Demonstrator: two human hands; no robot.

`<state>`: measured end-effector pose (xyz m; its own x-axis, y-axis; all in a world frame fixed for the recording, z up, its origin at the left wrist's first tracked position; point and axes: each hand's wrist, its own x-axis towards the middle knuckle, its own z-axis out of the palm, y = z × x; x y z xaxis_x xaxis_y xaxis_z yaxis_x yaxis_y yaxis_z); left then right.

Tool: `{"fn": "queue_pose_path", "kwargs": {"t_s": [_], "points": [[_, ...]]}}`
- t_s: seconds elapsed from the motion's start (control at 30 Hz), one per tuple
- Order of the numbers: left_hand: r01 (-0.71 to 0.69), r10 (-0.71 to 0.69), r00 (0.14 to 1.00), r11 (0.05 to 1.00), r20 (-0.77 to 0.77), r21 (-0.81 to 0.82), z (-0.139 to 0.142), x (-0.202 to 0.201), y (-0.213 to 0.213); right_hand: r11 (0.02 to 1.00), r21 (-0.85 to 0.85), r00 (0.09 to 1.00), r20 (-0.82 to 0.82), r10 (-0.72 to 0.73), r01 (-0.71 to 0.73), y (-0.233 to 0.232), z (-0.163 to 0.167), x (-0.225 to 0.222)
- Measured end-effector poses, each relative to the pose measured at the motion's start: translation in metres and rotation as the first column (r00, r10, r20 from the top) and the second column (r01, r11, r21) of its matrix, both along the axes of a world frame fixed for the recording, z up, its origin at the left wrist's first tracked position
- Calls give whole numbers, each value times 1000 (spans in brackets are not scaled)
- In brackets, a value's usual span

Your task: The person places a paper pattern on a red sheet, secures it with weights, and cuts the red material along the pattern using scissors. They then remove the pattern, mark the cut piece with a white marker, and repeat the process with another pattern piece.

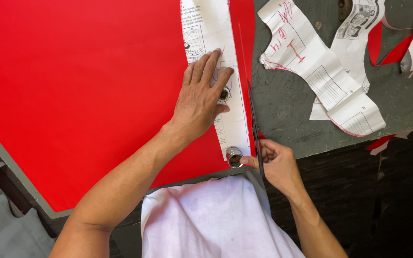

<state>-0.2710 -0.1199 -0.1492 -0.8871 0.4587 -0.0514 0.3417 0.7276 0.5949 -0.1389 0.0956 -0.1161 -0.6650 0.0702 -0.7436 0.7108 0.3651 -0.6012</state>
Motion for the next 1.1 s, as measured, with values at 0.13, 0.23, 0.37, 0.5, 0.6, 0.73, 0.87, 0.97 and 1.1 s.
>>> {"fn": "queue_pose_path", "kwargs": {"t_s": [0.13,0.23,0.37,0.5,0.6,0.73,0.87,0.97,1.1], "points": [[2,-1,1000,1000,8,-3,3,-1,0,999,-49,999,-32,-8,7,-1,0,-10],[-2,2,1000,1000,9,-1,4,-2,0,995,-95,999,-34,-26,22,-2,3,-12],[6,-6,1000,1000,16,-9,5,-4,-1,995,-102,999,-41,-26,22,-3,3,-21],[9,-9,1000,1000,14,-24,6,-5,0,999,-42,999,-26,20,-21,-3,1,-36],[9,-8,1000,1000,9,-28,6,-5,-1,995,-97,999,-31,-9,6,-6,3,-41],[15,-14,999,999,31,-28,6,-6,-3,996,-91,1000,-30,-8,6,-9,7,-45],[4,-4,1000,1000,13,-20,6,-7,-3,996,-93,999,-41,-3,-1,-12,5,-57],[15,-15,1000,1000,4,-24,9,-8,-2,997,-69,998,-54,13,-17,-12,3,-67],[44,-44,999,999,2,-23,18,-15,-6,992,-127,995,-94,13,-25,-12,3,-72]]}}
